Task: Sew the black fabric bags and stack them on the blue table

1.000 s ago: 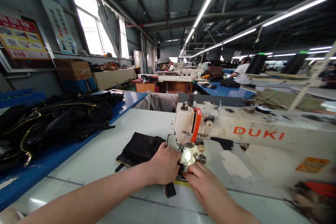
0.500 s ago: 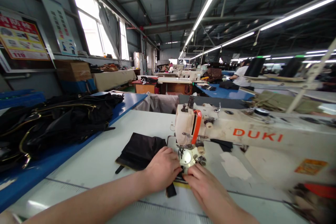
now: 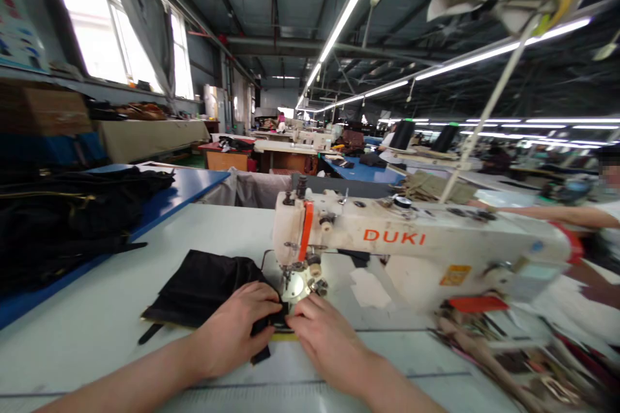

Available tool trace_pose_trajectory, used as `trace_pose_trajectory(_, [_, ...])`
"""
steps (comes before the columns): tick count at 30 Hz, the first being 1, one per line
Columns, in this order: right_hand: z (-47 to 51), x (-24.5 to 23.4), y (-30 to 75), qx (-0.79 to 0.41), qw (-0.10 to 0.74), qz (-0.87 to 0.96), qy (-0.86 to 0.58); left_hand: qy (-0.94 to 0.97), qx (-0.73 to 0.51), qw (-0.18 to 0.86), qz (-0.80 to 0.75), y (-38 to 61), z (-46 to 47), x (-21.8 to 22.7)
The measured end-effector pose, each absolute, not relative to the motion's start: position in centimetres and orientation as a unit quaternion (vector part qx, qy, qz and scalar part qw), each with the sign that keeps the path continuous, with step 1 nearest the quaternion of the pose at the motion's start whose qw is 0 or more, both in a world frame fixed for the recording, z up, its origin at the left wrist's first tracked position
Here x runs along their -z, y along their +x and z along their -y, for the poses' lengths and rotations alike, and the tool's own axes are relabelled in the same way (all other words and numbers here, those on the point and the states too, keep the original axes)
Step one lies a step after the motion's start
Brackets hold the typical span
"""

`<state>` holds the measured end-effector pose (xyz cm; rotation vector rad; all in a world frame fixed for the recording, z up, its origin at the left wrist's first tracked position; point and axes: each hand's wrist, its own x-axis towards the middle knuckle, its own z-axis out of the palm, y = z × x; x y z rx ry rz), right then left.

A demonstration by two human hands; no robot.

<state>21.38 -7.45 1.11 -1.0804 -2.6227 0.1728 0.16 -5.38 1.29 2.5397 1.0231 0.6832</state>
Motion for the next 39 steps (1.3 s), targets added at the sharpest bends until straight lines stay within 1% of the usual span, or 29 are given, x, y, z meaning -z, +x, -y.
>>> trace_pose_trajectory(5, [7.3, -1.4, 21.5, -0.035, 0.138, 0.911, -0.387, 0.871, -0.264, 0.185, -0.371, 0.2, 4.7, 0.0])
trace_pose_trajectory(9, [7.2, -0.9, 21.4, -0.015, 0.128, 0.915, -0.382, 0.863, -0.271, 0.183, -0.385, -0.2, 4.2, 1.5])
trace_pose_trajectory(14, [6.7, -0.1, 21.3, 0.014, 0.136, 0.918, -0.372, 0.863, -0.284, 0.179, -0.378, -0.3, 3.2, 2.9])
trace_pose_trajectory(19, [7.2, -1.1, 21.4, -0.02, 0.139, 0.912, -0.384, 0.86, -0.283, 0.178, -0.386, 0.3, 4.1, 1.4])
trace_pose_trajectory(22, [7.4, -1.5, 21.3, -0.058, 0.163, 0.91, -0.376, 0.858, -0.286, 0.178, -0.388, 0.7, 4.9, 0.2])
trace_pose_trajectory(27, [6.8, -1.1, 21.4, -0.1, 0.173, 0.908, -0.368, 0.855, -0.285, 0.154, -0.405, 0.9, 5.0, 0.1])
trace_pose_trajectory(39, [4.7, -1.0, 21.4, -0.069, 0.171, 0.916, -0.356, 0.849, -0.297, 0.129, -0.417, 1.4, 3.5, 0.7])
